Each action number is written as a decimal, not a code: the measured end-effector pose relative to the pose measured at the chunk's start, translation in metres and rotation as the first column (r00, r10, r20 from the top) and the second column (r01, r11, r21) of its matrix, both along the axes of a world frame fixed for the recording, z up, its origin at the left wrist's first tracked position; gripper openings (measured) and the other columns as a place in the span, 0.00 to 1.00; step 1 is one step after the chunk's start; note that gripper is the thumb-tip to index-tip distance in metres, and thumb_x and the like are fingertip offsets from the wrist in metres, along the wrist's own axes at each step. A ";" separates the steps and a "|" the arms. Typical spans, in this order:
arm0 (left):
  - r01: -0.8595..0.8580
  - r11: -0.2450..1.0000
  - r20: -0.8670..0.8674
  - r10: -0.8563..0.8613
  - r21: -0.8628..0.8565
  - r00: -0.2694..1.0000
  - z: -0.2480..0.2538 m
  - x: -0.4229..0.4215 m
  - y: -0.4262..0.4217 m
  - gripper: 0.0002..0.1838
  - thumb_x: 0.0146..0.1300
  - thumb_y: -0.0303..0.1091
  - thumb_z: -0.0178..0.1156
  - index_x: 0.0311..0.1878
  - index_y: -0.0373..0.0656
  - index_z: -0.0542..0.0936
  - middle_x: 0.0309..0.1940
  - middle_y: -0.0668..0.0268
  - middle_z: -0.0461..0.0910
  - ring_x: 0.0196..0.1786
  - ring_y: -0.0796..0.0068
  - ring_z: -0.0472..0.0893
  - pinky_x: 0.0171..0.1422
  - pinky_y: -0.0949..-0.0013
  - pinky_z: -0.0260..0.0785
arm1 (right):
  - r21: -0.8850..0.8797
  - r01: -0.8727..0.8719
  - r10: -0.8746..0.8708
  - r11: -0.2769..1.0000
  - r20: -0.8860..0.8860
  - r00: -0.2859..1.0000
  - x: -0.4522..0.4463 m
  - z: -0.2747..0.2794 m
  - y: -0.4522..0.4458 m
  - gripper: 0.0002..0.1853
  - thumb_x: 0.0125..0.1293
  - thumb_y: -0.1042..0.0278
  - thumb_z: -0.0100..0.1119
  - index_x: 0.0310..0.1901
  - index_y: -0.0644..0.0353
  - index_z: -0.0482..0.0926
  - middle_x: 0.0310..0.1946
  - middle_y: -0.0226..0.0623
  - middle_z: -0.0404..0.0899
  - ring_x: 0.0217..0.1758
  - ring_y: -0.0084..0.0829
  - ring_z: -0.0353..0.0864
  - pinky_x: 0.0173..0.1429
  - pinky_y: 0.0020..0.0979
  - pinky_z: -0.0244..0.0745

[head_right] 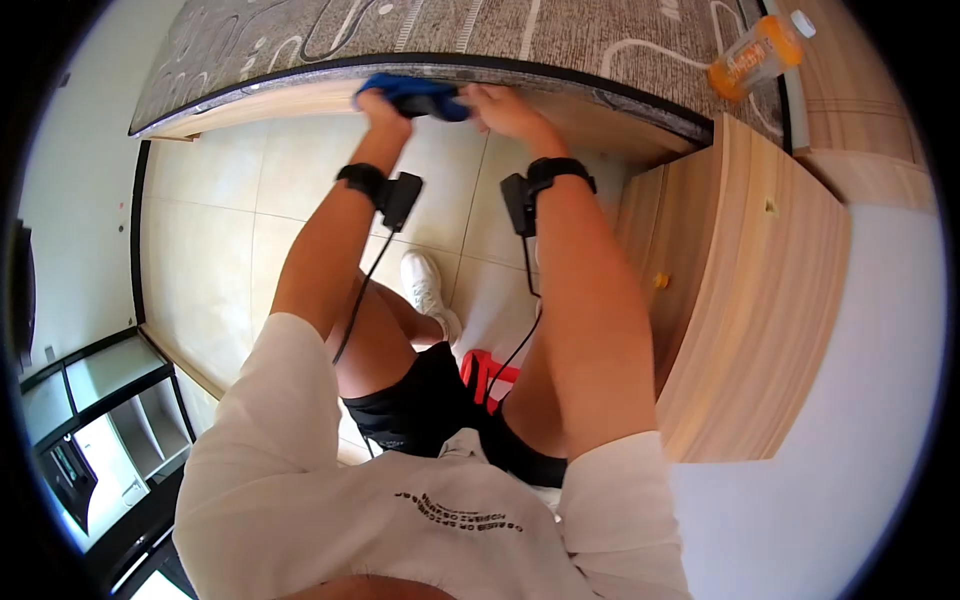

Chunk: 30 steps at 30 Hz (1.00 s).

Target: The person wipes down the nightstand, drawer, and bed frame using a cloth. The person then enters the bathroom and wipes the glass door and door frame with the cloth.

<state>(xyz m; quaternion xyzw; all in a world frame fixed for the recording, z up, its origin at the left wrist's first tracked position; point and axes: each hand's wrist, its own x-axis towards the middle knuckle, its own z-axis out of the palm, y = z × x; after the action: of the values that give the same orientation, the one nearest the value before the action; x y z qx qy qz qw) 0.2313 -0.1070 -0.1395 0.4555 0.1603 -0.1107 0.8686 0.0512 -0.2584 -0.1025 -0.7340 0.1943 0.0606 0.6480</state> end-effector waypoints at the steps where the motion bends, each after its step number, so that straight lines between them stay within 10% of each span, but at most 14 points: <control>1: -0.031 0.999 0.105 0.030 0.007 0.994 0.008 0.015 0.017 0.12 0.55 0.40 0.45 0.28 0.50 0.78 0.30 0.63 0.82 0.36 0.59 0.80 0.52 0.56 0.74 | 0.002 0.006 -0.006 1.000 0.007 1.000 0.002 0.003 0.002 0.28 0.75 0.43 0.42 0.63 0.57 0.72 0.47 0.36 0.83 0.41 0.29 0.81 0.49 0.34 0.76; 6: 0.122 0.985 0.199 -0.096 -0.122 0.975 0.022 0.047 0.054 0.15 0.58 0.45 0.44 0.24 0.52 0.75 0.29 0.66 0.83 0.34 0.63 0.80 0.43 0.61 0.74 | -0.061 -0.160 0.153 0.985 -0.107 0.982 -0.006 -0.028 -0.014 0.31 0.74 0.40 0.43 0.68 0.53 0.68 0.54 0.35 0.81 0.47 0.31 0.82 0.52 0.35 0.76; 9: -0.075 0.996 0.010 0.075 -0.048 0.997 0.005 0.045 0.031 0.12 0.59 0.54 0.50 0.27 0.62 0.75 0.26 0.75 0.78 0.31 0.70 0.75 0.40 0.64 0.71 | 0.043 -0.060 0.069 0.997 -0.234 0.970 -0.034 0.018 -0.023 0.35 0.72 0.36 0.45 0.68 0.56 0.67 0.58 0.37 0.79 0.54 0.36 0.80 0.58 0.37 0.74; 11: -0.075 0.994 0.002 0.075 -0.075 0.997 0.007 0.023 0.010 0.16 0.61 0.59 0.46 0.35 0.61 0.76 0.35 0.76 0.79 0.37 0.70 0.75 0.46 0.63 0.70 | 0.307 -0.022 0.088 0.952 -0.203 0.975 -0.040 0.039 -0.033 0.40 0.68 0.31 0.47 0.68 0.60 0.67 0.60 0.41 0.77 0.58 0.37 0.78 0.63 0.38 0.70; 15: 0.051 0.979 -0.152 -0.082 -0.196 0.985 0.014 -0.006 -0.008 0.18 0.63 0.58 0.46 0.37 0.56 0.76 0.36 0.73 0.79 0.39 0.67 0.76 0.53 0.57 0.70 | 0.183 -0.122 0.164 0.976 -0.242 0.956 -0.040 0.058 -0.043 0.43 0.67 0.29 0.48 0.67 0.62 0.67 0.61 0.44 0.76 0.61 0.36 0.76 0.66 0.38 0.67; 18: 0.029 0.987 -0.266 -0.071 -0.157 0.961 0.024 -0.006 -0.002 0.15 0.65 0.50 0.47 0.30 0.53 0.74 0.29 0.70 0.78 0.34 0.65 0.75 0.51 0.54 0.72 | 0.080 -0.078 0.100 0.994 -0.330 0.939 -0.033 0.059 -0.039 0.44 0.66 0.27 0.47 0.67 0.63 0.68 0.60 0.44 0.76 0.59 0.35 0.77 0.64 0.37 0.69; 21: 0.149 0.968 -0.028 -0.158 -0.201 0.987 0.020 0.025 0.029 0.13 0.64 0.44 0.49 0.24 0.53 0.70 0.25 0.66 0.76 0.35 0.61 0.76 0.51 0.53 0.72 | 0.214 0.037 0.030 0.976 -0.306 0.952 -0.033 0.057 -0.031 0.44 0.65 0.26 0.48 0.62 0.65 0.71 0.58 0.42 0.78 0.55 0.34 0.79 0.60 0.36 0.72; 30: 0.100 0.958 -0.049 -0.117 -0.269 0.992 0.058 0.046 0.052 0.17 0.59 0.43 0.49 0.46 0.47 0.79 0.48 0.64 0.81 0.52 0.59 0.79 0.64 0.51 0.68 | 0.599 0.550 -0.540 0.582 -0.220 0.812 -0.017 0.054 0.007 0.29 0.61 0.36 0.65 0.42 0.60 0.81 0.36 0.32 0.80 0.38 0.26 0.81 0.46 0.24 0.73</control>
<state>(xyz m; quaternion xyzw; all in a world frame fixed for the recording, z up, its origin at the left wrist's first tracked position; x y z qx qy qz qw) 0.2773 -0.0550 -0.0816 0.3391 0.1465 -0.1932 0.9090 0.0347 -0.2510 -0.0484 -0.3728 0.3816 -0.0736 0.8426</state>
